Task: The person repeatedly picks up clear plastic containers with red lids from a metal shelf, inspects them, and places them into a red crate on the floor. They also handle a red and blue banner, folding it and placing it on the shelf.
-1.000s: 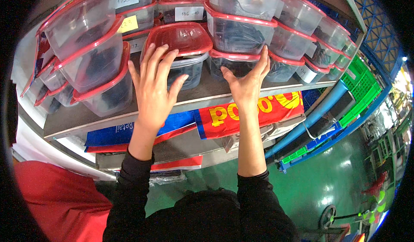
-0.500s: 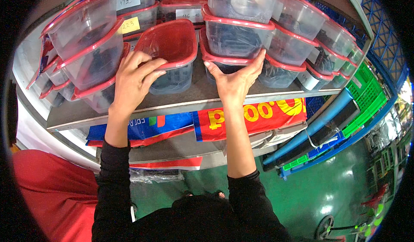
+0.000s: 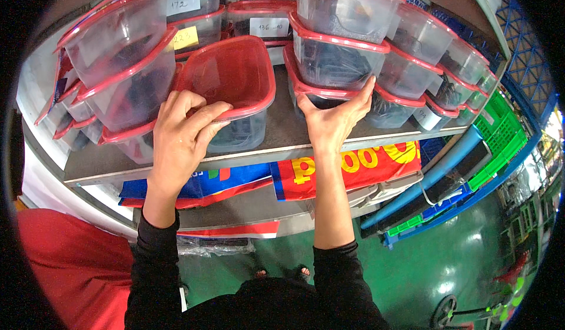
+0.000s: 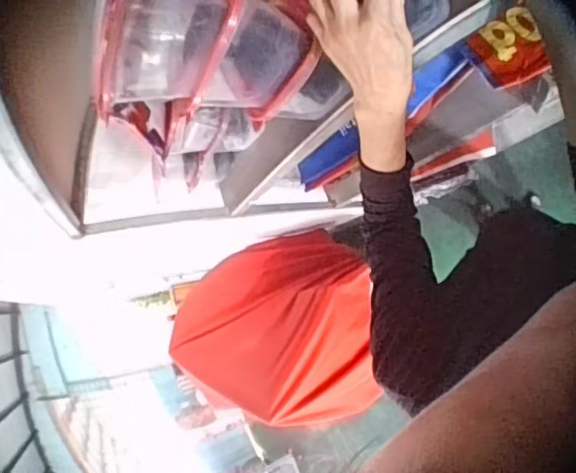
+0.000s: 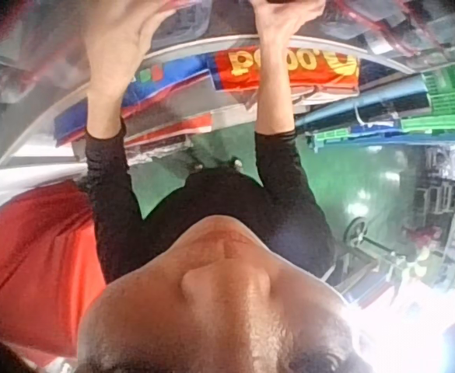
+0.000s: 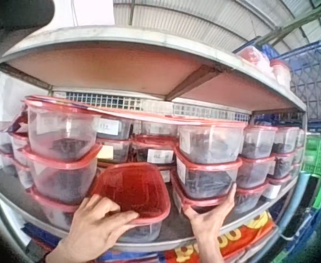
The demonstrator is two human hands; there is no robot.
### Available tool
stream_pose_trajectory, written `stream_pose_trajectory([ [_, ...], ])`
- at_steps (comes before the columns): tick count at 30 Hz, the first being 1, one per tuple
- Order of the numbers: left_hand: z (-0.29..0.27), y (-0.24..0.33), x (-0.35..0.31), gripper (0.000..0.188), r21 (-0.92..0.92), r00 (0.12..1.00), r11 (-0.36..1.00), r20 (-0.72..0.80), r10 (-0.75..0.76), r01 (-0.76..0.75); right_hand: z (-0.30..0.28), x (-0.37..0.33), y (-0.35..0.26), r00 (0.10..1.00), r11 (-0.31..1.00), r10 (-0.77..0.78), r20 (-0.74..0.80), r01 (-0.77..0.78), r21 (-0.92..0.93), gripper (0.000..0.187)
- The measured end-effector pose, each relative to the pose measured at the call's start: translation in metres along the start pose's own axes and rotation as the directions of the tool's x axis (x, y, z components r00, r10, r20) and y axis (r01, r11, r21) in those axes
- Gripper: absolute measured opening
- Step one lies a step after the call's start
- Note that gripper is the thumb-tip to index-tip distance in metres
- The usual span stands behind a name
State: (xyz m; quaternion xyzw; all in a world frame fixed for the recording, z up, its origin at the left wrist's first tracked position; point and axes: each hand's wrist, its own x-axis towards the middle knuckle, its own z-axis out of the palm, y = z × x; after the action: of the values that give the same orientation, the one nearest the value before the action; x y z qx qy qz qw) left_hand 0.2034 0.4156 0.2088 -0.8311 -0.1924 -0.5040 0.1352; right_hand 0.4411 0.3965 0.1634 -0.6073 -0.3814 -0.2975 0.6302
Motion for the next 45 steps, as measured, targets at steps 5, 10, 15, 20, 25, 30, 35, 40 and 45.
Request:
stream_pose_trajectory([
  [5,-0.004,0.006,0.000,0.030,0.044,0.999,0.998,0.031,0.041,-0.042,-0.013,0.004,0.003,0.998,1.000,-0.014,0.062,0.016,-0.020,0.126],
  [10,-0.030,0.014,0.004,0.045,0.031,0.992,0.997,0.099,0.073,-0.077,-0.089,0.039,-0.050,0.985,0.962,-0.158,0.071,0.170,-0.214,0.066],
  [15,-0.079,0.004,0.047,0.033,0.225,0.967,0.969,-0.208,0.149,-0.101,-0.056,0.092,-0.112,0.785,0.751,-0.618,0.029,0.601,-0.272,0.055],
  [20,-0.117,-0.024,0.087,0.027,0.428,0.942,0.903,-0.288,0.174,-0.036,0.006,0.152,-0.145,0.648,0.578,-0.744,0.164,0.747,-0.329,0.027],
  [25,-0.149,-0.064,0.100,0.028,0.444,0.957,0.896,-0.266,0.118,0.012,0.026,0.211,-0.171,0.680,0.555,-0.670,0.296,0.725,-0.409,0.018],
  [30,-0.199,-0.119,0.074,0.046,0.168,0.970,0.961,-0.145,-0.197,0.220,0.007,0.195,-0.185,0.508,0.508,-0.682,0.526,0.846,-0.160,0.028],
  [35,-0.239,-0.133,0.055,0.061,0.139,0.952,0.943,-0.006,-0.306,0.304,0.004,0.173,-0.176,0.397,0.451,-0.702,0.591,0.890,-0.061,0.028],
  [40,-0.239,-0.176,0.038,0.061,0.490,0.858,0.847,0.324,-0.398,0.207,0.005,0.183,-0.174,0.493,0.436,-0.708,0.505,0.868,-0.237,0.026],
  [45,-0.211,-0.207,0.047,0.041,0.546,0.833,0.714,0.053,-0.551,0.438,0.030,0.195,-0.164,0.335,0.351,-0.738,0.586,0.932,-0.091,0.027],
])
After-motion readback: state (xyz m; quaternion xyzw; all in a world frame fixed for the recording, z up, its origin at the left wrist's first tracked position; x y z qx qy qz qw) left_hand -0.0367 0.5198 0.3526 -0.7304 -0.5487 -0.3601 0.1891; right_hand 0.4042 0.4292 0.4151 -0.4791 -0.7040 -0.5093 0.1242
